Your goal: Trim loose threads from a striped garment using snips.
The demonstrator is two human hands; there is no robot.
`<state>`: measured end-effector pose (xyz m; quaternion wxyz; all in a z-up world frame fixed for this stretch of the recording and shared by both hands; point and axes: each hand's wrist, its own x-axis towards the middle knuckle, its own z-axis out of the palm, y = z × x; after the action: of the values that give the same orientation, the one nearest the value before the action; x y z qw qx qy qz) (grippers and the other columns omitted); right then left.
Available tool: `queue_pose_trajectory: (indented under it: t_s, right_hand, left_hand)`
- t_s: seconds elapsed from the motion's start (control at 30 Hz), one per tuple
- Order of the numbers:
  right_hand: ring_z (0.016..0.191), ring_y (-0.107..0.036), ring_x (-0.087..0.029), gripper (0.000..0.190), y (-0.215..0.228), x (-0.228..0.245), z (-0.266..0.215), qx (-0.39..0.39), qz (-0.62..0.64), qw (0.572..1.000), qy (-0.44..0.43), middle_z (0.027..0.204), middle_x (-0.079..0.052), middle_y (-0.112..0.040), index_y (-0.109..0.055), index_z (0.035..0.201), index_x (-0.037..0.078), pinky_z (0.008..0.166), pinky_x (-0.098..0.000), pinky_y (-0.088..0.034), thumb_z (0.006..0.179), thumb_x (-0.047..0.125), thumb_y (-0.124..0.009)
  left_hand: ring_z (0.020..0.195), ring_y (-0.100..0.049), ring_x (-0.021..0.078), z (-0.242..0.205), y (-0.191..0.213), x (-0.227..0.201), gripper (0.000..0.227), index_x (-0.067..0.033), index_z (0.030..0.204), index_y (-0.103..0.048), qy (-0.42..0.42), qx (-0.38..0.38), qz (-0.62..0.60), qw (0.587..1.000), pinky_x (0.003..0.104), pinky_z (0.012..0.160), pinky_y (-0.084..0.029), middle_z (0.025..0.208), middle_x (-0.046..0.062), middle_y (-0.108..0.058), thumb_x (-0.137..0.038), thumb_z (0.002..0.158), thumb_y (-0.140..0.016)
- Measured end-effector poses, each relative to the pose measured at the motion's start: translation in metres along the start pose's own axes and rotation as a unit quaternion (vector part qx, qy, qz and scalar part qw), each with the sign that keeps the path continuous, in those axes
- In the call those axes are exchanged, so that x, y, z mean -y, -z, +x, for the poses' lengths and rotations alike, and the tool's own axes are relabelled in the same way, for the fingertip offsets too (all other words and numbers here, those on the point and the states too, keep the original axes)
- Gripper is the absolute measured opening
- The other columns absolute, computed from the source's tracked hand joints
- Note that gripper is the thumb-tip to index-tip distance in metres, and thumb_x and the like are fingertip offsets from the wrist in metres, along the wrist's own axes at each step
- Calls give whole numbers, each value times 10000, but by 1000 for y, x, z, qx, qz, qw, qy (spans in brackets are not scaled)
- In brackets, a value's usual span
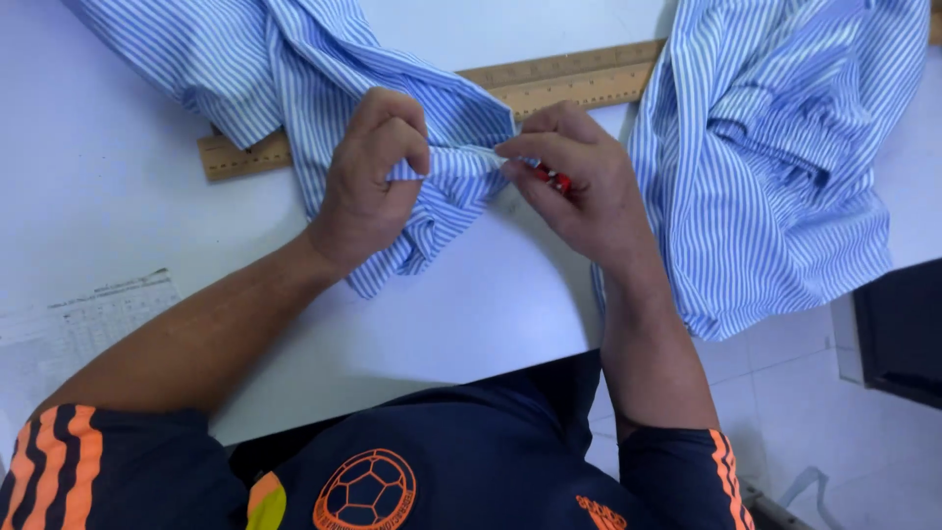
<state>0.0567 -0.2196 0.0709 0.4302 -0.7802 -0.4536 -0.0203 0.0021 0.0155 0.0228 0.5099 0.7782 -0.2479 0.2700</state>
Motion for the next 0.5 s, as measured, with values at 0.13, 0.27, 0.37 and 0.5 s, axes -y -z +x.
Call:
queue_pose_trajectory:
  t_s: [0.13,0.27,0.37,0.5]
  right_hand:
    - [881,-671,-298,118,-1,11,30,68,-117,988,77,1048,-165,-625,-714,1127,-16,705,-397,-525,1019,17,-681]
    - [804,-654,-272,60,-10,2,45,86,-126,981,116,1016,-125,-628,-737,1048,7,669,-389,-520,990,3,-726]
    - [805,-655,-314,52,-15,-3,42,94,-101,982,129,1007,-169,-638,-717,1037,-28,688,-427,-506,1037,12,-683]
    - [780,-607,-312,91,-23,-10,35,70,-96,984,134,1008,-156,-621,-709,1059,-25,683,-424,-472,1002,-71,-656]
  left_hand:
    - [936,-500,292,2,0,-1,340,-19,876,-470,-6,21,-7,1000,379,818,-431,1019,149,-474,269,696,-455]
    - [939,-515,306,6,4,-4,317,-4,892,-484,-6,20,-14,1000,390,827,-453,1026,164,-476,257,714,-465]
    - [975,-516,320,4,6,-4,268,13,895,-489,4,25,-26,999,392,878,-438,1038,173,-473,233,743,-469]
    - [968,-498,300,4,3,-1,269,11,885,-483,1,28,-47,998,385,849,-448,1034,164,-451,252,768,-452]
